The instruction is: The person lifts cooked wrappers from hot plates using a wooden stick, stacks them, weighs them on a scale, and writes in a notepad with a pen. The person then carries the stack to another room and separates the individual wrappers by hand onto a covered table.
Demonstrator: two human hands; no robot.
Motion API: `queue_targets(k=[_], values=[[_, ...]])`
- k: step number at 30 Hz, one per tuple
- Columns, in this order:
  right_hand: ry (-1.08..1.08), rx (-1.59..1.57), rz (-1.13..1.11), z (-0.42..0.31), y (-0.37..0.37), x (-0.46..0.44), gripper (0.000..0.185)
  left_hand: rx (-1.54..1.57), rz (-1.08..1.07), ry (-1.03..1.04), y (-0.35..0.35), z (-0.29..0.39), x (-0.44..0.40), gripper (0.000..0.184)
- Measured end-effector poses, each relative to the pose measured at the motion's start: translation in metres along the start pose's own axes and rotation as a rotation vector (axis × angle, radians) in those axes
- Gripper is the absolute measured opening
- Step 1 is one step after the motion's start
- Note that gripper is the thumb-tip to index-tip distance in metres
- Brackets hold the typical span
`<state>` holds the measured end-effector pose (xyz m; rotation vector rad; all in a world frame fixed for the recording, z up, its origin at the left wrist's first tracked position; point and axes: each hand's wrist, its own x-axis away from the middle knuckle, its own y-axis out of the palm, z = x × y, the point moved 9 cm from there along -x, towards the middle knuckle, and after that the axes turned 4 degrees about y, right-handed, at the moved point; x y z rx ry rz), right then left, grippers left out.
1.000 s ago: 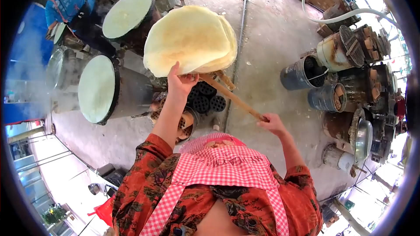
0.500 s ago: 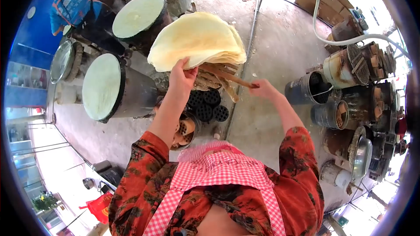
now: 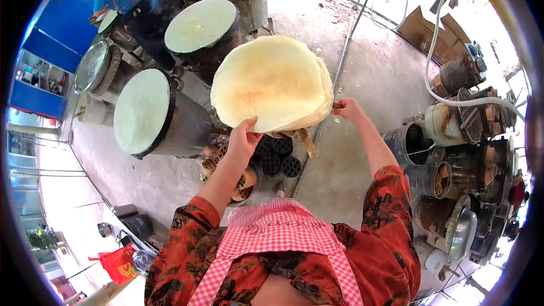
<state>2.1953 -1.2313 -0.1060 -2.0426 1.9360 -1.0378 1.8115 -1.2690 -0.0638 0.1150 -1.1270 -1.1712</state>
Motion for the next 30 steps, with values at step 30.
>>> queue_targets(k=[30], values=[[-0.196, -0.136, 0.252, -0.376, 0.206, 0.272, 0.020, 0.119, -0.273, 0.312, -0.260, 0.281, 0.247, 0.049]])
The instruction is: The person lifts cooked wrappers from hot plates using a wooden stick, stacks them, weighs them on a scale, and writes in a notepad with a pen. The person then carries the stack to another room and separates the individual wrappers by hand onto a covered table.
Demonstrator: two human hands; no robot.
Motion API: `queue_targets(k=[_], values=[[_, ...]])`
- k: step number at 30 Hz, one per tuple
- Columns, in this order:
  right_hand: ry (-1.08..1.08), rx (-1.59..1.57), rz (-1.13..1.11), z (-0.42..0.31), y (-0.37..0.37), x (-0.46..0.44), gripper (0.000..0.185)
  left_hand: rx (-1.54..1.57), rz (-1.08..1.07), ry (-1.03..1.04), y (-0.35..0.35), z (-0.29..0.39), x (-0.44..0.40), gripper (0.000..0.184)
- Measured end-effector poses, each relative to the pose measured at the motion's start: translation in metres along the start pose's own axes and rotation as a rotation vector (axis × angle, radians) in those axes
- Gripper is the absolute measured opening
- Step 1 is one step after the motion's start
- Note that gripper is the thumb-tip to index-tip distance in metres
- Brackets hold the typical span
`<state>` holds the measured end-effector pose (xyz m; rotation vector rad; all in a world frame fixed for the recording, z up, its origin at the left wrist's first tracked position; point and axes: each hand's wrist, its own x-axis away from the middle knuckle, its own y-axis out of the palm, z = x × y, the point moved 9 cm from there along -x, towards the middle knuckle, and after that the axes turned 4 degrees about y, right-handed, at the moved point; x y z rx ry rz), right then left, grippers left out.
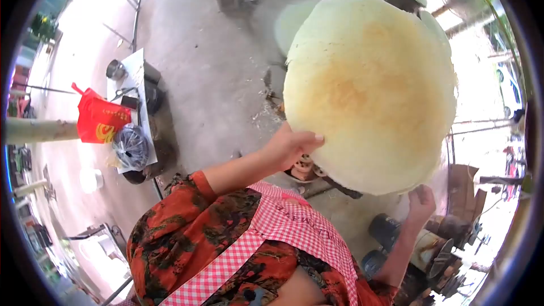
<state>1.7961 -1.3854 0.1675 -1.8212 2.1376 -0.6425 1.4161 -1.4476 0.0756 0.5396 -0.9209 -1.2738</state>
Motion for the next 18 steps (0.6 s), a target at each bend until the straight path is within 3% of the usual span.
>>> queue_targets(k=[3, 4, 7, 8, 12, 16, 18], values=[[0.001, -0.109, -0.128, -0.030, 0.112, 0.021, 0.020, 0.074, 0.161, 0.178, -0.057, 0.101, 0.040, 0.043], [0.000, -0.153, -0.186, -0.041, 0.151, 0.029, 0.020, -0.028, 0.146, 0.124, -0.087, 0.123, 0.054, 0.043], [-0.026, -0.253, -0.368, -0.099, 0.271, 0.058, 0.019, -0.064, 0.247, 0.228, -0.153, 0.200, 0.093, 0.046], [-0.031, -0.148, -0.371, -0.112, 0.300, 0.064, 0.014, -0.047, 0.288, 0.277, -0.171, 0.222, 0.106, 0.050], [0.011, -0.179, -0.611, -0.154, 0.433, 0.083, 0.011, -0.024, 0.473, 0.419, -0.251, 0.290, 0.149, 0.053], [-0.171, -0.123, -0.779, -0.191, 0.544, 0.080, 0.014, 0.009, 0.650, 0.538, -0.309, 0.333, 0.173, 0.057], [-0.100, -0.174, -0.868, -0.200, 0.601, 0.076, 0.015, 0.019, 0.714, 0.599, -0.335, 0.358, 0.175, 0.059]])
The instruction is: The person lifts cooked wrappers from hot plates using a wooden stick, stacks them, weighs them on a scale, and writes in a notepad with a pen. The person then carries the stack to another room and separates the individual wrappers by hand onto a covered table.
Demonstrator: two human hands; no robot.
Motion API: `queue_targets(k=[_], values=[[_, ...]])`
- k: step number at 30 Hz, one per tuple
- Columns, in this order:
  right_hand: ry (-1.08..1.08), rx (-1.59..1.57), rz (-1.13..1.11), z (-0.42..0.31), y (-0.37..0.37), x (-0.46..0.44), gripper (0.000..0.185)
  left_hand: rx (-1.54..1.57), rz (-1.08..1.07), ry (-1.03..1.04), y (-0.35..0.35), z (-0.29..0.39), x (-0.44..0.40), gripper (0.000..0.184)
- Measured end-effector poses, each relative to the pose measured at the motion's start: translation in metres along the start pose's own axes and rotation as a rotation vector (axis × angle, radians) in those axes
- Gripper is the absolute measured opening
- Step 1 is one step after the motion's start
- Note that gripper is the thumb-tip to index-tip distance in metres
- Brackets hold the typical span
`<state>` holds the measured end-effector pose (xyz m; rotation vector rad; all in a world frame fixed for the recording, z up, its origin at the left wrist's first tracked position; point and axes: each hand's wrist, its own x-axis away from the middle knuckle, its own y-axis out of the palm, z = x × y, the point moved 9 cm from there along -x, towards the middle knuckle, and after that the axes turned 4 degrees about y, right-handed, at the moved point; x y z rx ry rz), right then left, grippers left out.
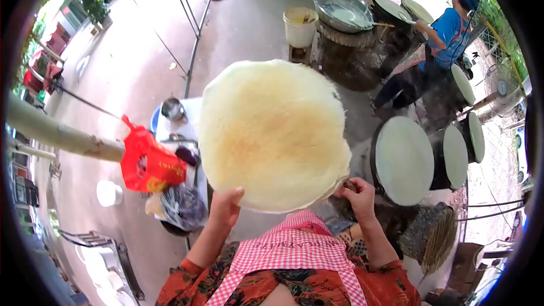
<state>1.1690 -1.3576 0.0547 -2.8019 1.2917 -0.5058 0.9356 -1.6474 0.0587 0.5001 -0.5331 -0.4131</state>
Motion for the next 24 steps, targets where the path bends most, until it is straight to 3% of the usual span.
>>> queue_targets(k=[6, 9, 10, 15, 18, 21, 24], values=[[-0.094, 0.164, -0.133, -0.058, 0.081, -0.148, 0.025, -0.003, 0.115, 0.052, -0.023, 0.044, -0.108, 0.058], [-0.155, 0.154, -0.159, -0.089, 0.120, -0.227, 0.026, 0.043, 0.105, 0.158, 0.004, 0.089, -0.161, 0.057], [-0.206, 0.290, -0.179, -0.113, 0.134, -0.250, 0.027, 0.090, 0.111, 0.167, 0.001, 0.099, -0.184, 0.059], [-0.242, 0.213, -0.336, -0.147, 0.221, -0.378, 0.027, 0.144, 0.224, 0.281, 0.010, 0.158, -0.272, 0.064], [-0.220, 0.147, -0.434, -0.165, 0.275, -0.451, 0.026, 0.114, 0.253, 0.384, -0.011, 0.188, -0.342, 0.066], [-0.233, 0.238, -0.429, -0.195, 0.330, -0.524, 0.026, 0.159, 0.322, 0.333, -0.026, 0.215, -0.420, 0.066], [-0.237, 0.192, -0.446, -0.177, 0.393, -0.621, 0.029, 0.163, 0.240, 0.349, -0.010, 0.269, -0.529, 0.066]])
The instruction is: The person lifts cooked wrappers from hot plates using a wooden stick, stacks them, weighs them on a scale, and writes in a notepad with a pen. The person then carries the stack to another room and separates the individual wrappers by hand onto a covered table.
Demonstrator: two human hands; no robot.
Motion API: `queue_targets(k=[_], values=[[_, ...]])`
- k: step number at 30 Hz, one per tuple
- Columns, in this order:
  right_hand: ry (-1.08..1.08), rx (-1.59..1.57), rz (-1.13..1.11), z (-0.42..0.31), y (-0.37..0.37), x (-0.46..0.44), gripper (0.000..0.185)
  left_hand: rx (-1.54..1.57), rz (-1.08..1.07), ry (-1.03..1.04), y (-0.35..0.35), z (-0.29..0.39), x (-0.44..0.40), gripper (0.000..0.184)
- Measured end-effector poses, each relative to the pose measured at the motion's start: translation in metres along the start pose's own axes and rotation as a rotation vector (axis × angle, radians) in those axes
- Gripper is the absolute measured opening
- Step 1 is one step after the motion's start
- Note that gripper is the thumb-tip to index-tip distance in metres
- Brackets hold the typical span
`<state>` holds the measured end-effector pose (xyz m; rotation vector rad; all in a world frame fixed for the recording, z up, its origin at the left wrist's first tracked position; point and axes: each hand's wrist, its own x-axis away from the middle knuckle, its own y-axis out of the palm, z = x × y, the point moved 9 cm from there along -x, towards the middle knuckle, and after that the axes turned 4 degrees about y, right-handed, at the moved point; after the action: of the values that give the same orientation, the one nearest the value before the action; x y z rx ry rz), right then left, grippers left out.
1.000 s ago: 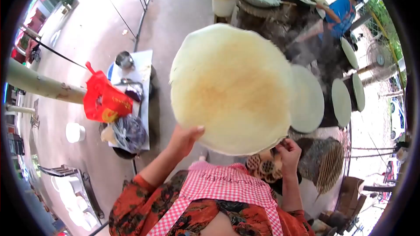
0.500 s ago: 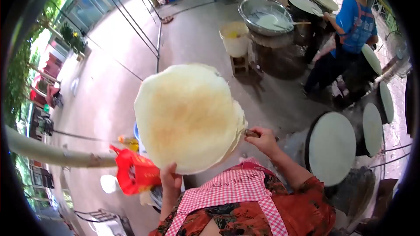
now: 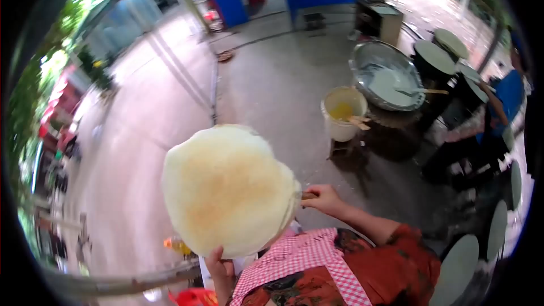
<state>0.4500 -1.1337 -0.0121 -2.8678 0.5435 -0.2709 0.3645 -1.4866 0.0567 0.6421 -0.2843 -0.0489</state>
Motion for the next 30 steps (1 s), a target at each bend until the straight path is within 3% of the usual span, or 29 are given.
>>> queue_targets(k=[3, 9, 10, 13, 15, 17, 21, 25, 30], values=[[0.184, -0.022, -0.001, -0.027, -0.015, -0.088, 0.031, -0.047, -0.004, -0.067, 0.040, 0.000, -0.102, 0.064], [0.214, 0.017, 0.184, -0.056, -0.083, -0.249, 0.032, -0.117, -0.114, -0.103, 0.152, -0.015, -0.294, 0.062], [0.227, -0.041, 0.200, -0.045, -0.093, -0.279, 0.032, -0.210, -0.227, -0.075, 0.183, -0.021, -0.325, 0.058], [0.202, -0.029, 0.270, -0.042, -0.134, -0.366, 0.031, -0.279, -0.181, -0.193, 0.269, -0.042, -0.390, 0.056], [0.193, -0.028, 0.344, -0.048, -0.167, -0.424, 0.031, -0.411, -0.247, -0.044, 0.297, -0.055, -0.456, 0.055], [0.217, -0.039, 0.384, -0.058, -0.196, -0.479, 0.030, -0.463, -0.292, -0.027, 0.351, -0.062, -0.516, 0.053], [0.228, -0.043, 0.419, -0.076, -0.261, -0.597, 0.029, -0.465, -0.296, -0.109, 0.477, -0.080, -0.622, 0.052], [0.174, -0.055, 0.507, -0.086, -0.312, -0.680, 0.029, -0.444, -0.356, -0.102, 0.550, -0.106, -0.713, 0.055], [0.109, -0.117, 0.624, -0.032, -0.367, -0.802, 0.030, -0.378, -0.466, -0.145, 0.662, -0.167, -0.835, 0.059]])
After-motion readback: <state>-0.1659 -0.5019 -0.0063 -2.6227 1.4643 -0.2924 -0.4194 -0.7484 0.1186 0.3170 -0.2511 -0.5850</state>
